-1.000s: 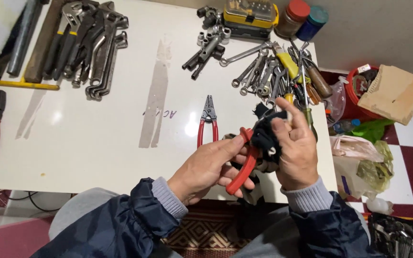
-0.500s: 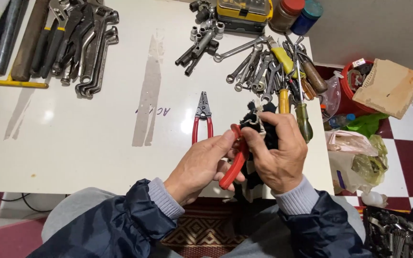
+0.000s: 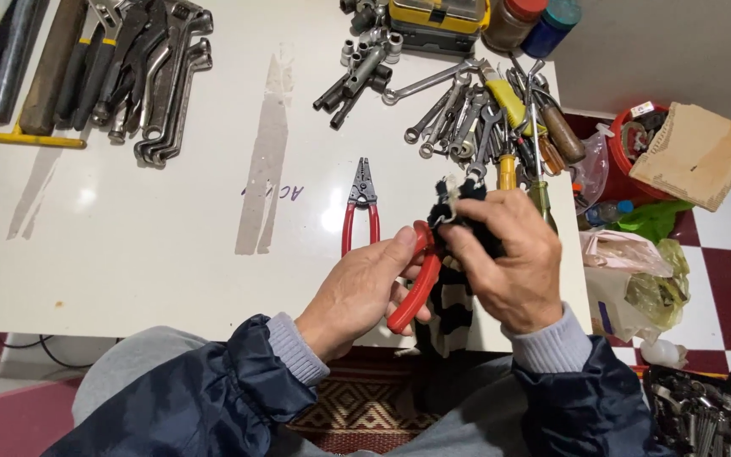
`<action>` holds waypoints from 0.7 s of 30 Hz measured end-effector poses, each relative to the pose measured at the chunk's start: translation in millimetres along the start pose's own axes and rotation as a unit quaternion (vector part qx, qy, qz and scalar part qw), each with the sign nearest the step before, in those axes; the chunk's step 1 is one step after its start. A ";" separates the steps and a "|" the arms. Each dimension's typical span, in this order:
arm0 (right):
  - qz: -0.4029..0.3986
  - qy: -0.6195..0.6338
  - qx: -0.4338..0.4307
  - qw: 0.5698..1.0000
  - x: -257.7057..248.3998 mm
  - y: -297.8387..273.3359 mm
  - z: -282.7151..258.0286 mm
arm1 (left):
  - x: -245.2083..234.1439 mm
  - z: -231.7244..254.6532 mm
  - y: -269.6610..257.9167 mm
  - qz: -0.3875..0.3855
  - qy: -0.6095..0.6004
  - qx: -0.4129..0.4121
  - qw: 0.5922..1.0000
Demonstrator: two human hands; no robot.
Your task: Cleaning a pair of needle-nose pliers by wiping them thoroughly with a cloth on a workbench.
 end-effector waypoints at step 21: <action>0.046 0.004 0.035 0.998 -2.9 2.7 10.6 | -1.5 0.6 -1.3 -0.014 -0.018 -0.020 1.000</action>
Point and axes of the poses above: each hand's wrist, its own y-axis towards the middle knuckle, its own x-axis out of the palm, z = x × y, the point moved 3 cm from there along y, towards the middle knuckle, and after that the axes turned 8 degrees about -y, right-handed, at the moved point
